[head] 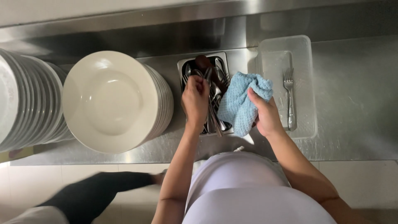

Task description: Drying individual pieces of silverware with a cloth and sorting them into a metal container.

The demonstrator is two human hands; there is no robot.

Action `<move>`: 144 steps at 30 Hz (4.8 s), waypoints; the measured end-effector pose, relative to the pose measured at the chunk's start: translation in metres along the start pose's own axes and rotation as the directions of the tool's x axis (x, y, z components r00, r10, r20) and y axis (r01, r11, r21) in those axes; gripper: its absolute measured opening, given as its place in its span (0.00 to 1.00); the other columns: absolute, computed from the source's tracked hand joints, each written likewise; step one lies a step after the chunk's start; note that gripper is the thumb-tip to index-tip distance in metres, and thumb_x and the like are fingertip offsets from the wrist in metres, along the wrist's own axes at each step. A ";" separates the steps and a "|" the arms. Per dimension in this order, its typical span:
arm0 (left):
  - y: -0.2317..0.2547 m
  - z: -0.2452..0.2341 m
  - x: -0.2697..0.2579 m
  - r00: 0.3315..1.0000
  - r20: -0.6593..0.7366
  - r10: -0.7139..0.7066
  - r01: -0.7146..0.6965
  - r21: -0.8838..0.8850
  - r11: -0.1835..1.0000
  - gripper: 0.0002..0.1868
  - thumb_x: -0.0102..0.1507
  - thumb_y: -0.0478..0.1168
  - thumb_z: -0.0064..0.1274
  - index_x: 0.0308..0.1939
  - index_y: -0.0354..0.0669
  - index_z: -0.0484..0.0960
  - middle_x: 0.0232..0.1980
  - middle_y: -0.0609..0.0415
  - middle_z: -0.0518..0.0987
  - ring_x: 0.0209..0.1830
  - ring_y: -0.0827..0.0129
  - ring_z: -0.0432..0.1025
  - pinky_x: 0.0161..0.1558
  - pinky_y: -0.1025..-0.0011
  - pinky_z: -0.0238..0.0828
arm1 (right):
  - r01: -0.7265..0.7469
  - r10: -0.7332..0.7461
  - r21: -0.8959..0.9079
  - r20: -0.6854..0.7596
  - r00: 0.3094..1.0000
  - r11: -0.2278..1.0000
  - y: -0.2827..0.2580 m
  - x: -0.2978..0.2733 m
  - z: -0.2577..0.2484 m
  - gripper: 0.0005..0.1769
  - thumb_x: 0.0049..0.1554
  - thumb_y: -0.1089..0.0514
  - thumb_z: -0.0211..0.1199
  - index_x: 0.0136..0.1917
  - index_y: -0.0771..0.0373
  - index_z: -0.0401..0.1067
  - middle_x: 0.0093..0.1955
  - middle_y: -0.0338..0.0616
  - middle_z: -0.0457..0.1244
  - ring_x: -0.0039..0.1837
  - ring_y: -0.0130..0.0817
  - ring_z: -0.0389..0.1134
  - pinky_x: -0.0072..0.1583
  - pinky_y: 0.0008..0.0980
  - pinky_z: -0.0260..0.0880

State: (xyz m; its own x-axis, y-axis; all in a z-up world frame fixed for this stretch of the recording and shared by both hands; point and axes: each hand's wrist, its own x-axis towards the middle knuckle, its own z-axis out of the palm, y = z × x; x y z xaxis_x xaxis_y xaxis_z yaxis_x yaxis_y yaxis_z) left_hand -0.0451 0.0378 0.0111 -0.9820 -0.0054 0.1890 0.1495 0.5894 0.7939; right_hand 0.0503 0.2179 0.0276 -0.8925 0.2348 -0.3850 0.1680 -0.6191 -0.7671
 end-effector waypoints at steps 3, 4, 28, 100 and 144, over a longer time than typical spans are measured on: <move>-0.008 0.007 0.010 0.999 -0.044 0.012 -0.012 0.003 1.000 0.08 0.66 0.37 0.57 0.44 0.38 0.75 0.33 0.47 0.81 0.28 0.59 0.78 0.31 0.64 0.73 | -0.008 0.008 0.014 0.008 1.000 1.000 0.002 0.003 0.001 0.25 0.61 0.51 0.65 0.68 0.62 0.67 0.63 0.41 0.66 0.65 0.33 0.66 0.66 0.38 0.66; -0.010 0.009 0.013 0.999 -0.042 0.014 -0.014 0.001 1.000 0.08 0.66 0.37 0.57 0.44 0.38 0.75 0.33 0.47 0.81 0.28 0.59 0.78 0.31 0.64 0.73 | -0.007 0.006 0.014 0.006 1.000 1.000 0.005 0.007 0.000 0.25 0.61 0.51 0.65 0.68 0.62 0.67 0.63 0.41 0.66 0.65 0.33 0.66 0.66 0.38 0.66; 0.008 0.016 0.002 0.995 0.077 0.064 -0.061 -0.035 0.997 0.11 0.66 0.40 0.61 0.45 0.39 0.76 0.30 0.49 0.82 0.27 0.58 0.79 0.29 0.64 0.73 | -0.125 0.130 0.110 -0.042 0.991 0.986 0.007 0.001 -0.005 0.26 0.60 0.47 0.65 0.67 0.60 0.67 0.62 0.41 0.65 0.64 0.36 0.67 0.65 0.42 0.68; 0.203 0.106 -0.119 0.679 0.717 -0.158 0.431 -0.215 0.877 0.15 0.73 0.46 0.40 0.41 0.40 0.76 0.23 0.58 0.65 0.24 0.75 0.59 0.29 0.72 0.60 | 0.667 -0.759 -0.743 0.464 0.457 -0.052 -0.138 0.000 -0.178 0.15 0.60 0.60 0.73 0.60 0.59 0.77 0.68 0.33 0.69 0.71 0.32 0.68 0.72 0.39 0.66; 0.203 0.125 -0.133 0.698 0.716 -0.028 0.323 -0.279 0.904 0.14 0.73 0.41 0.39 0.46 0.35 0.77 0.26 0.40 0.72 0.26 0.58 0.65 0.34 0.64 0.69 | 0.748 -0.701 -0.647 0.603 0.380 -0.152 -0.134 -0.046 -0.176 0.22 0.54 0.53 0.67 0.61 0.61 0.77 0.63 0.41 0.70 0.62 0.37 0.71 0.67 0.42 0.66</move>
State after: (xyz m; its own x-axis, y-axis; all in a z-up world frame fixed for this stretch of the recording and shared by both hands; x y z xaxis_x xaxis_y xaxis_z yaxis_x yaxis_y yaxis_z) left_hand 0.1019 0.2591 0.0754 -0.7720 0.5581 -0.3042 -0.1496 0.3056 0.9403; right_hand 0.1419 0.4218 0.0579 -0.7090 0.0713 0.7015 -0.4221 0.7540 -0.5033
